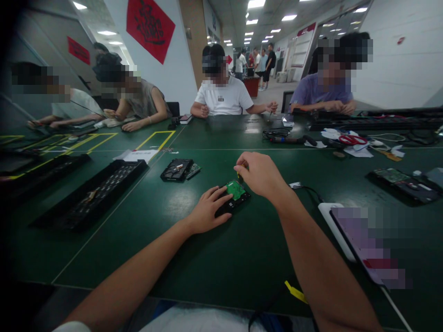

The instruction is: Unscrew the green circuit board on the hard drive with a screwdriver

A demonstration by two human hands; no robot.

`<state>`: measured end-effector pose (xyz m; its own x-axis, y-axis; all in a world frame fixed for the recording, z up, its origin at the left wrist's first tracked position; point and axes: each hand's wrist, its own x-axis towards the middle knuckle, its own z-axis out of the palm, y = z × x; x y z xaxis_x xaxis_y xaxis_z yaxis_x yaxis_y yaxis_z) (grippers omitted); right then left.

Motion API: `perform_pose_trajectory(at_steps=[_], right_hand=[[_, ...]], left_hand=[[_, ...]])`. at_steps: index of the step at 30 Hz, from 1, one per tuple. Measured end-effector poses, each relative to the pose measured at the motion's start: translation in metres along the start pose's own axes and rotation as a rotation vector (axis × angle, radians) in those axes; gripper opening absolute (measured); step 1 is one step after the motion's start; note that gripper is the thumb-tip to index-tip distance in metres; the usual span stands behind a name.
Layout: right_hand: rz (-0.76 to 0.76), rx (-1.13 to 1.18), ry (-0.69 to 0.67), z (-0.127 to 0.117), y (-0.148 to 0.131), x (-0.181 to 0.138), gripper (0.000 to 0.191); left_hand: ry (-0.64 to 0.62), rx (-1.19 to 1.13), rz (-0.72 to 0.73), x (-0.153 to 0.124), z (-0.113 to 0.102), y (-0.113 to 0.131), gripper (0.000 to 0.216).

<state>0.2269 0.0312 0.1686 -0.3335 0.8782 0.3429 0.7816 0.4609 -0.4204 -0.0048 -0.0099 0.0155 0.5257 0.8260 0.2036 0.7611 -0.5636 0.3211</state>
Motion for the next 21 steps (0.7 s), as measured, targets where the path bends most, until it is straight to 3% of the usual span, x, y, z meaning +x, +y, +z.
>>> perform_pose_trajectory(at_steps=[4, 9, 13, 16, 21], right_hand=[[0.087, 0.018, 0.003, 0.0001, 0.0013, -0.0010, 0.024], [0.006, 0.037, -0.038, -0.0016, -0.0020, -0.0023, 0.013], [-0.049, 0.006, -0.040, -0.0015, -0.0028, -0.0010, 0.024], [-0.060, -0.018, -0.026, -0.0005, -0.0012, 0.0003, 0.022], [0.040, -0.014, 0.015, 0.0011, 0.0020, 0.0012, 0.019]], left_hand=[[-0.006, -0.001, -0.005, -0.0003, -0.0004, 0.0003, 0.072], [-0.001, -0.007, -0.006, -0.0001, -0.0001, 0.0000, 0.071], [-0.005, -0.006, -0.005, 0.0004, 0.0006, -0.0007, 0.072], [-0.006, -0.009, -0.008, 0.0004, 0.0014, -0.0015, 0.073], [-0.009, -0.007, -0.006, 0.0001, 0.0022, -0.0028, 0.073]])
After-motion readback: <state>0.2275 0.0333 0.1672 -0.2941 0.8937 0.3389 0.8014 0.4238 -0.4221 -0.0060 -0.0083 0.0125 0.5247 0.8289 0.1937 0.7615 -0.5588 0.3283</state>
